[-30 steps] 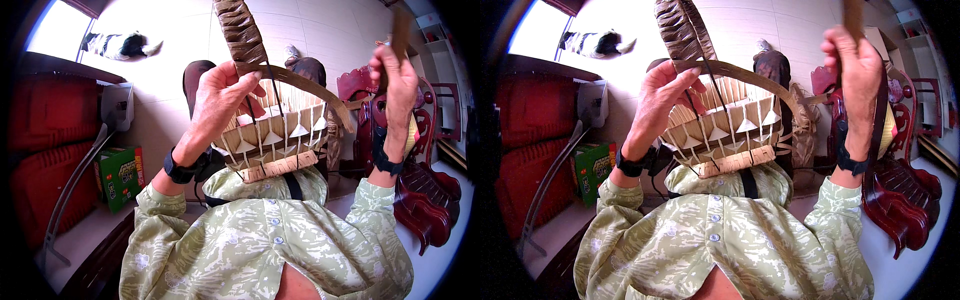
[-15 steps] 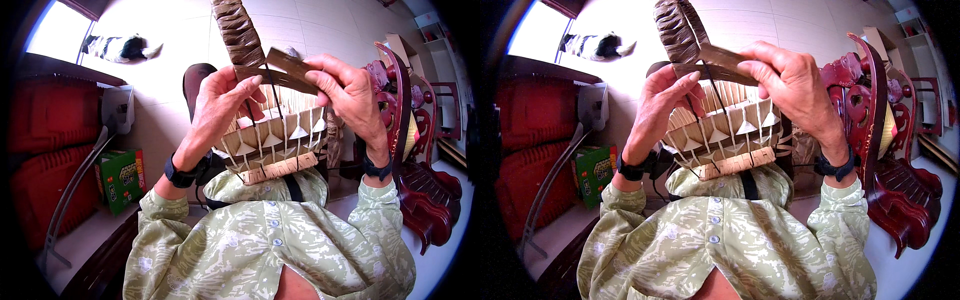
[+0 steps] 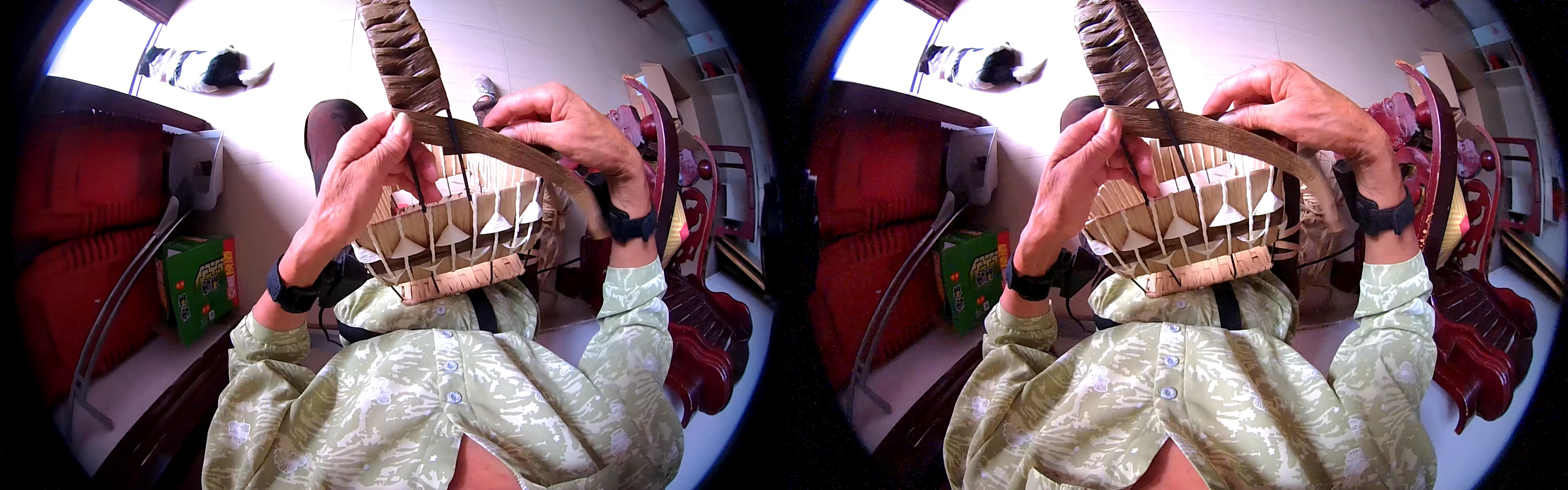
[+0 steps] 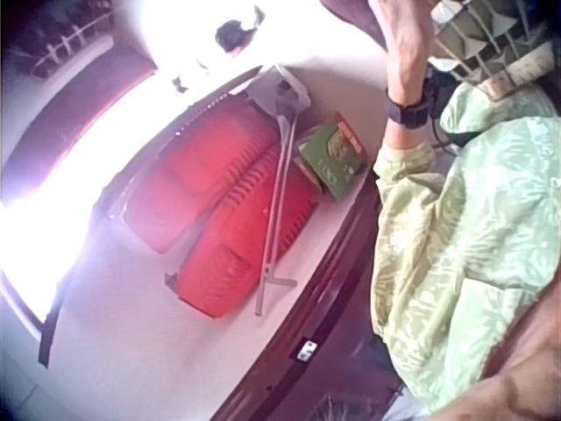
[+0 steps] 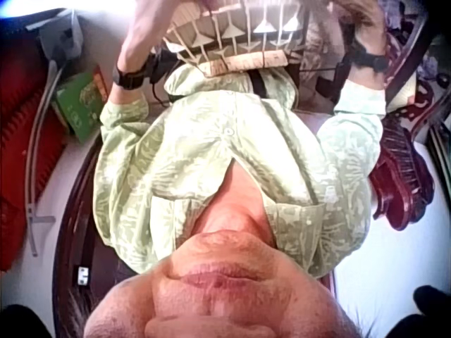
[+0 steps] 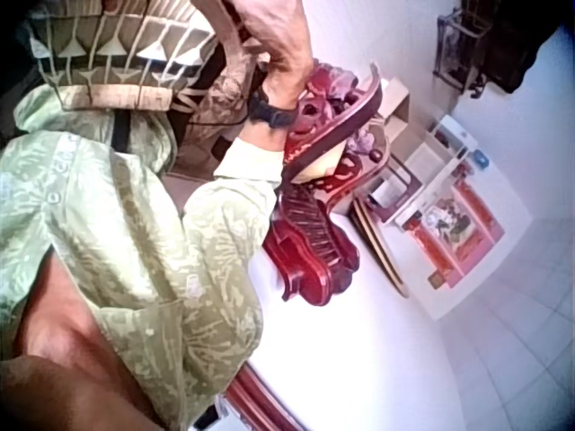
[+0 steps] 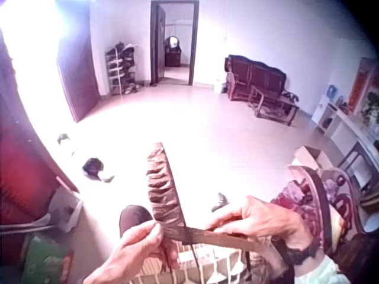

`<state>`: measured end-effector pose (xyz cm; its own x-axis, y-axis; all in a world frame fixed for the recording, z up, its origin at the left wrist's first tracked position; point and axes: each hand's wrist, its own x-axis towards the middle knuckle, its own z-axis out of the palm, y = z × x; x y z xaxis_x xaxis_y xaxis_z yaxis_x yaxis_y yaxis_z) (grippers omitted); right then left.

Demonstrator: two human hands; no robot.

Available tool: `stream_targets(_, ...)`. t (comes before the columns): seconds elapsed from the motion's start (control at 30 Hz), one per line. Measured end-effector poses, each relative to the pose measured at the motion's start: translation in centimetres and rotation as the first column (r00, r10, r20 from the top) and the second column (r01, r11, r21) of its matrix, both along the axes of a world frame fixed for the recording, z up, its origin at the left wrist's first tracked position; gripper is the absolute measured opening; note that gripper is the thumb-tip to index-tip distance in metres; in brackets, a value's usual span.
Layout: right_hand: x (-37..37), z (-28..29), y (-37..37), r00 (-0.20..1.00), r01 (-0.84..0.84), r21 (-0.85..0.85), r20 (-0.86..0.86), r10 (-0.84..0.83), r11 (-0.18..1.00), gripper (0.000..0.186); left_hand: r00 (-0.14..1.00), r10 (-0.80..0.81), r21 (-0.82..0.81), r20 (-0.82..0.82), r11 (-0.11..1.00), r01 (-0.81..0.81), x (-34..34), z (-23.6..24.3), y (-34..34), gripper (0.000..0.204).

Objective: The person weaves a basket by hand, threading strips of material through the frame and wrapping the handle.

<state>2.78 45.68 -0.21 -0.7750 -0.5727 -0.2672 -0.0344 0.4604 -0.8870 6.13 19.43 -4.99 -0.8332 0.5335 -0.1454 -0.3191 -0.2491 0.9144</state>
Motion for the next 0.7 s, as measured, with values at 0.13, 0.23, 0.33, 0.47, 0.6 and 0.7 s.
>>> stream_targets(0.13,-0.3,-0.8,-0.5,0.997,0.047,-0.079,0.067,-0.042,0.996,0.020,0.998,0.019,0.022,0.053,1.000,-0.021,0.0,-0.1,-0.1,0.033)
stream_targets(0.23,-0.6,-1.0,-0.8,0.992,0.073,-0.125,0.110,-0.059,0.990,0.020,0.998,0.021,0.026,0.066,0.999,-0.023,0.0,-0.1,0.1,0.032)
stream_targets(0.33,-0.9,-1.5,-0.9,0.992,0.089,-0.166,0.101,-0.073,0.982,0.020,0.998,0.030,0.026,0.063,0.999,-0.032,0.1,-0.1,0.2,0.032)
stream_targets(0.47,-0.7,-1.8,-1.6,0.989,0.138,-0.183,0.074,-0.126,0.973,0.018,0.994,0.055,-0.023,0.092,0.998,-0.054,0.2,0.2,0.0,0.031)
stream_targets(0.6,-0.7,-2.6,-1.8,0.985,0.169,-0.242,0.083,-0.153,0.955,0.019,0.993,0.043,-0.007,0.107,0.999,-0.043,0.0,0.5,0.1,0.031)
stream_targets(0.7,-0.9,-2.7,-1.7,0.988,0.149,-0.249,0.083,-0.132,0.957,0.018,0.990,0.049,0.007,0.129,0.999,-0.051,-0.2,0.1,-0.1,0.031)
